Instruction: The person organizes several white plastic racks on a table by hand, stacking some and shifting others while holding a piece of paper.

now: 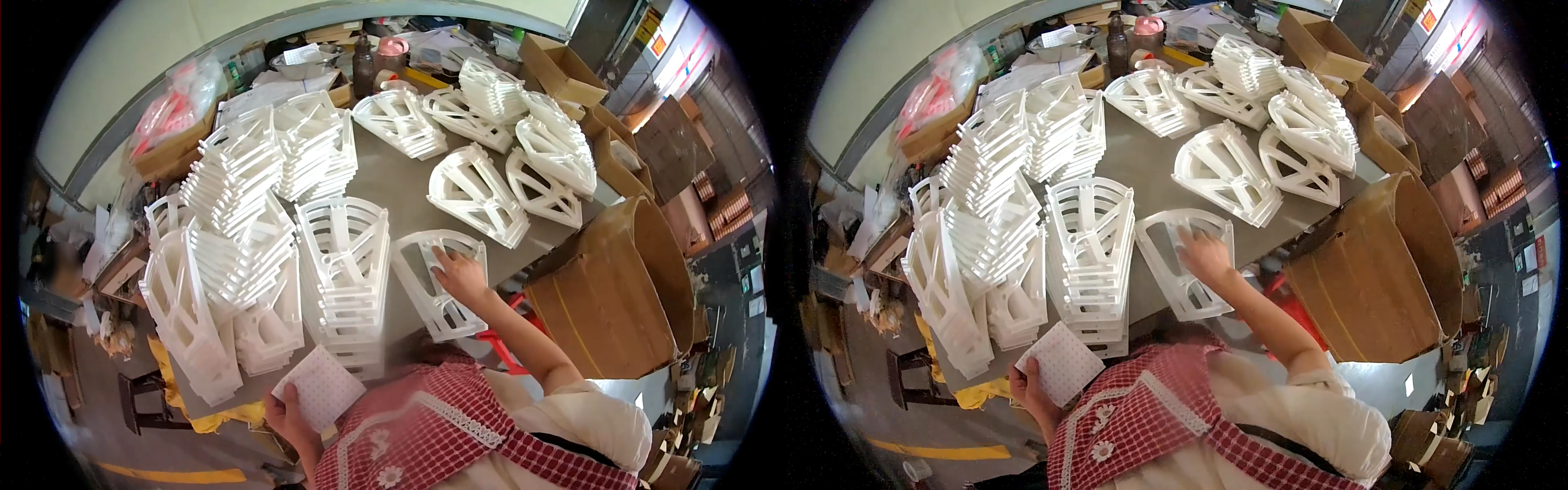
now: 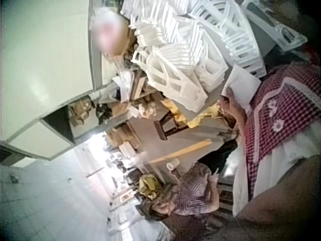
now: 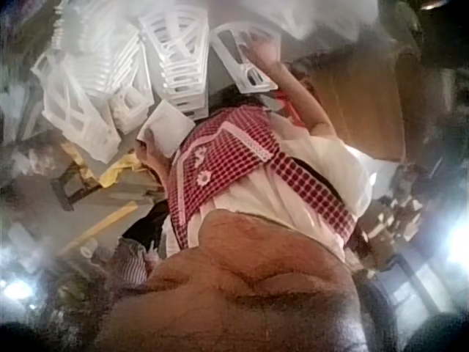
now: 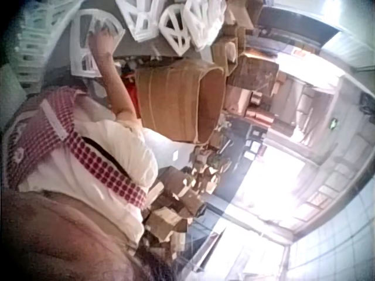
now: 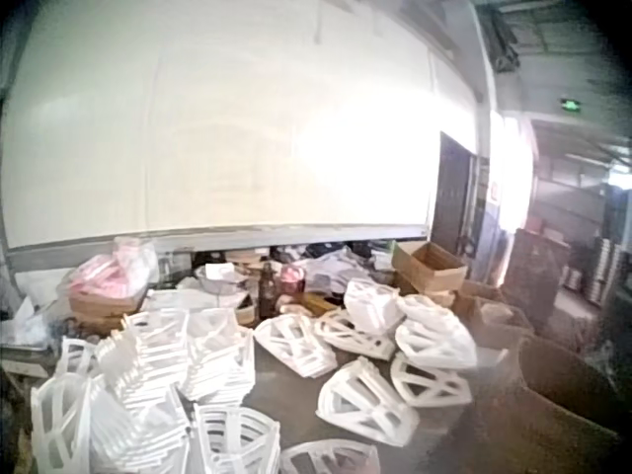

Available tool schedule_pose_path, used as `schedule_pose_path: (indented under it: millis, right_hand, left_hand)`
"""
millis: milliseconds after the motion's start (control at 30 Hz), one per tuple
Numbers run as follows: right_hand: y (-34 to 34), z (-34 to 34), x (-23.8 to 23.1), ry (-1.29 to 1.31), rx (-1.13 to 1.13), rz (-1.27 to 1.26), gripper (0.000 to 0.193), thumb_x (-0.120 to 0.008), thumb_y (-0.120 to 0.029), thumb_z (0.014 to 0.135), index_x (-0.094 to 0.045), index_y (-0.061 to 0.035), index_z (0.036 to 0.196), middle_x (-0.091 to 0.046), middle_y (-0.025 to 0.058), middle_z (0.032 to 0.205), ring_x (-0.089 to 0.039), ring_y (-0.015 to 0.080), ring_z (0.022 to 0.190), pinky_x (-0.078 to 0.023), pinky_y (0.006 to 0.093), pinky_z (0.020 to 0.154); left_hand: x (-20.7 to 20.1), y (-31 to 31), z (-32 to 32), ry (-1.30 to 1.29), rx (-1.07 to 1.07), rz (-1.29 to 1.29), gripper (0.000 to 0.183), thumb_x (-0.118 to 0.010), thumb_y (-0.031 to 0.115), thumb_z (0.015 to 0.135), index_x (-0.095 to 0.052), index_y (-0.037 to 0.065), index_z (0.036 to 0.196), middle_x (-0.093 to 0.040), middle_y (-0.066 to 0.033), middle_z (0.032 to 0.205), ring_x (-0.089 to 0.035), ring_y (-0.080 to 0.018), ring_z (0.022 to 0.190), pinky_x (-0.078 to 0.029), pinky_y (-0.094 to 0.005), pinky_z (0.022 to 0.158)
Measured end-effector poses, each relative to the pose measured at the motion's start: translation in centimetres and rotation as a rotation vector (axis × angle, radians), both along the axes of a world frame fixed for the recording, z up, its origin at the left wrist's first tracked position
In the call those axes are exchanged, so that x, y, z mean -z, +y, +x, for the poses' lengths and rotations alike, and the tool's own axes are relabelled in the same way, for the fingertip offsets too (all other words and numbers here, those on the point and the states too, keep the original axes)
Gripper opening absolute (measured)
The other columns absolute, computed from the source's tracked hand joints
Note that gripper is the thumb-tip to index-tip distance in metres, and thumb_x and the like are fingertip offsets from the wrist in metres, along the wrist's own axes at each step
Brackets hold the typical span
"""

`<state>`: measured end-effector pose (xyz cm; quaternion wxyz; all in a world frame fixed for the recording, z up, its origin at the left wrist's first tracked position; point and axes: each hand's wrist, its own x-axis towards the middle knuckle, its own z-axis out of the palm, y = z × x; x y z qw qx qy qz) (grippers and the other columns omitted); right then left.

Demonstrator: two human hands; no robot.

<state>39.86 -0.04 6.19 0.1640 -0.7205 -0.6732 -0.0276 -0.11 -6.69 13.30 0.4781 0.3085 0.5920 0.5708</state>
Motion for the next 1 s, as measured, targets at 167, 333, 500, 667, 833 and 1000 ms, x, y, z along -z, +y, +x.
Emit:
schedule_pose_path:
  millis: [167,333,500,667,833,1000]
  right_hand:
    - [-0.1,-0.7,0.0,-0.182,-0.007,0.036,0.042,-0.064,-0.037,0.087,-0.060,-0.0125,0.121,-0.061,0.0168,0.101,-0.061,0.0358,0.093,-0.050,0.0449,0.082]
    - [0.1,-3.0,-1.8,-0.017,-0.058,-0.091,0.045,-0.065,-0.041,0.086,-0.061,-0.0081,0.117,-0.057,0.0199,0.112,-0.058,0.0392,0.103,-0.047,0.0465,0.089]
    - [-0.1,-5.6,-1.6,0.177,-0.098,-0.289,0.050,-0.066,-0.039,0.086,-0.055,-0.0035,0.118,-0.059,0.0188,0.107,-0.060,0.0365,0.100,-0.049,0.0461,0.087]
    - [-0.4,-5.2,-3.8,0.095,-0.059,-0.338,0.048,-0.067,-0.038,0.085,-0.053,-0.0027,0.115,-0.063,0.0179,0.100,-0.063,0.0368,0.096,-0.050,0.0465,0.083]
    - [-3.8,-6.2,-6.4,0.135,-0.132,-0.629,0.036,-0.062,-0.026,0.086,-0.051,-0.0010,0.110,-0.066,0.0180,0.094,-0.066,0.0367,0.089,-0.052,0.0479,0.075]
    - [-4.9,-7.0,-4.3,0.113,-0.262,-0.614,0.028,-0.054,-0.009,0.085,-0.051,-0.0058,0.113,-0.064,0.0186,0.094,-0.065,0.0382,0.089,-0.052,0.0483,0.075]
  left_hand:
    - [0.5,0.1,0.3,-0.014,-0.030,0.019,0.018,-0.064,0.013,0.093,-0.059,-0.002,0.101,-0.064,-0.0054,0.093,-0.057,-0.0127,0.081,-0.047,-0.0268,0.074]
    - [0.8,0.5,0.6,-0.033,0.034,0.010,0.020,-0.065,0.013,0.092,-0.060,-0.003,0.102,-0.065,-0.0062,0.095,-0.058,-0.0125,0.082,-0.047,-0.0269,0.076]
    - [1.1,0.6,1.3,-0.069,0.058,0.009,0.017,-0.066,0.013,0.092,-0.060,-0.001,0.100,-0.065,-0.0061,0.095,-0.057,-0.0116,0.083,-0.047,-0.0271,0.076]
    - [1.1,0.6,1.3,-0.039,0.065,-0.002,0.018,-0.066,0.013,0.092,-0.061,0.000,0.103,-0.065,-0.0056,0.097,-0.058,-0.0122,0.083,-0.047,-0.0273,0.077]
    - [1.7,0.3,1.5,-0.057,0.022,-0.029,0.020,-0.066,0.013,0.092,-0.062,0.000,0.106,-0.066,-0.0060,0.098,-0.059,-0.0134,0.086,-0.047,-0.0280,0.079]
    - [2.2,0.7,1.7,-0.092,0.048,-0.041,0.022,-0.068,0.013,0.091,-0.063,0.000,0.108,-0.067,-0.0062,0.099,-0.060,-0.0138,0.086,-0.048,-0.0278,0.079]
